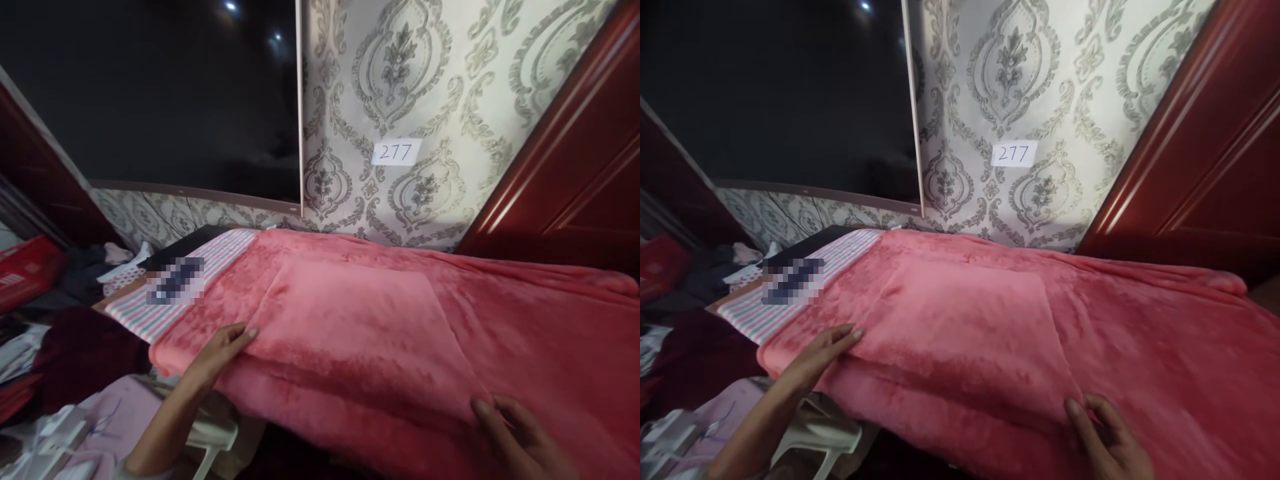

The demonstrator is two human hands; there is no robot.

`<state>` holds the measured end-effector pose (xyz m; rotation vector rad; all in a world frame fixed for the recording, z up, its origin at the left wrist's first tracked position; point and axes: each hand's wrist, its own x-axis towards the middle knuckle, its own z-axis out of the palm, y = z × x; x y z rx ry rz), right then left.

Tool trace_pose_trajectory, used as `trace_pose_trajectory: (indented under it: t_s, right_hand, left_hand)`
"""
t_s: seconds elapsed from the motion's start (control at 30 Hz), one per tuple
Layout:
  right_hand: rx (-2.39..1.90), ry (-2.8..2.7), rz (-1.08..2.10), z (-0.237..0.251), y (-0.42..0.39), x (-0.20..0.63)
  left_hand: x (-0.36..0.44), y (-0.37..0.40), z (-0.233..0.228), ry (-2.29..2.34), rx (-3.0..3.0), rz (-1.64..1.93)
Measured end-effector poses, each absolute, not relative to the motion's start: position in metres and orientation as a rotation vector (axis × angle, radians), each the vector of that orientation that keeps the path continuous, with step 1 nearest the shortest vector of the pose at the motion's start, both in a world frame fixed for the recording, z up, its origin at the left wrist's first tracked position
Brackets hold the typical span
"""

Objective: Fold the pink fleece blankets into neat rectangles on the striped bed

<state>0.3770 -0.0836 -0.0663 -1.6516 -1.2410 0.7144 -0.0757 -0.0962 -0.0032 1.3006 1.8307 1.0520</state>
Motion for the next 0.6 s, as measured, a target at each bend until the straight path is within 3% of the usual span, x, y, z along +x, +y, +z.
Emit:
trace_pose_trajectory:
  t_s: [0.17, 0.4, 0.6]
  right_hand:
    - [-1.618, -1.217, 0.823, -0.059, -0.085, 0.368]
    - [-1.639, -1.266, 0.846, -0.034, -0.082, 0.36]
    - [-1.545, -1.058, 0.913, -0.053, -0.081, 0.365]
  left_hand:
    - [-0.076, -0.099, 0.006, 1.729, 1.275, 1.156]
    - [-0.074, -0.094, 0.002, 1.54, 1.222, 1.033]
    - [-0.083, -0.09, -0.001, 1.664, 1.15, 1.162]
